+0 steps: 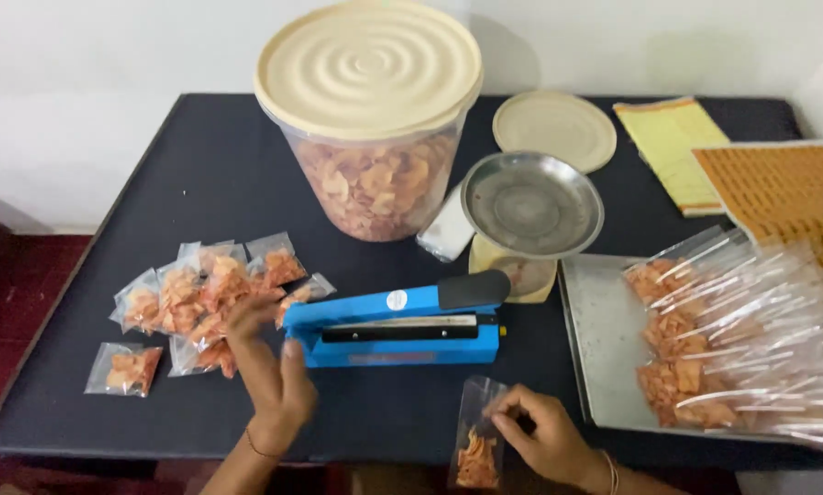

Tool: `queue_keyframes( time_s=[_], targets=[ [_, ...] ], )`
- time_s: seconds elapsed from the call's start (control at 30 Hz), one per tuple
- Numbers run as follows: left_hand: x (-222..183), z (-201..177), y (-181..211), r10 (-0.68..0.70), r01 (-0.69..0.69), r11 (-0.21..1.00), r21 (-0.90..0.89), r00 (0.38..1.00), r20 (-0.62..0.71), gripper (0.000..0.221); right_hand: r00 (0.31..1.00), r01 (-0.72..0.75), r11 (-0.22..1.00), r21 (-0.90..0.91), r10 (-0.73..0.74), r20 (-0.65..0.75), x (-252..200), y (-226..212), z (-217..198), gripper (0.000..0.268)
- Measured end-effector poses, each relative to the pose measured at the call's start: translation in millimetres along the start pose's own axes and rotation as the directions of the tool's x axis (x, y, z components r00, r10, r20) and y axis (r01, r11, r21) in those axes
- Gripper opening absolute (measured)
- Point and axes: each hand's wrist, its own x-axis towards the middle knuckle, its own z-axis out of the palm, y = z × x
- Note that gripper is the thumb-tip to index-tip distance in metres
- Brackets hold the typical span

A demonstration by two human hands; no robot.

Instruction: Using a manual heat sealer to close small plastic bags filled with snack chips.

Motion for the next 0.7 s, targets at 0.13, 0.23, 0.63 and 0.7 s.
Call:
queue_keyframes(
  time_s=[0.13, 0.23, 0.63, 0.7],
  targets=[
    [-24.4, 0.2, -24.4, -0.264, 0.255, 0.957, 0.136, 0.963, 0.056, 0.071, 0.981, 0.178, 0.978, -0.109, -0.185, -0.060, 2.5, -8.2, 1.4, 0.021],
    [-41.1, 19.8, -22.0, -0.300, 0.298, 0.954, 0.036, 0.941, 0.155, 0.072, 0.986, 0.050, 0.967, -0.249, -0.087, -0.139, 2.1, 1.2, -1.7, 0.016],
    [-65.8, 25.7, -4.7, -0.139, 0.173, 0.975, -0.141, 0.965, 0.221, 0.077, 0.983, 0.096, 0.940, -0.328, -0.141, -0.115, 10.5, 14.9, -7.7, 0.011],
    [-62.8, 26.2, 13.8, -0.113, 0.165, 0.964, -0.209, 0.965, 0.237, 0.072, 0.985, 0.062, 0.940, -0.335, -0.113, -0.133, 1.9, 17.2, -7.0, 0.011]
  ],
)
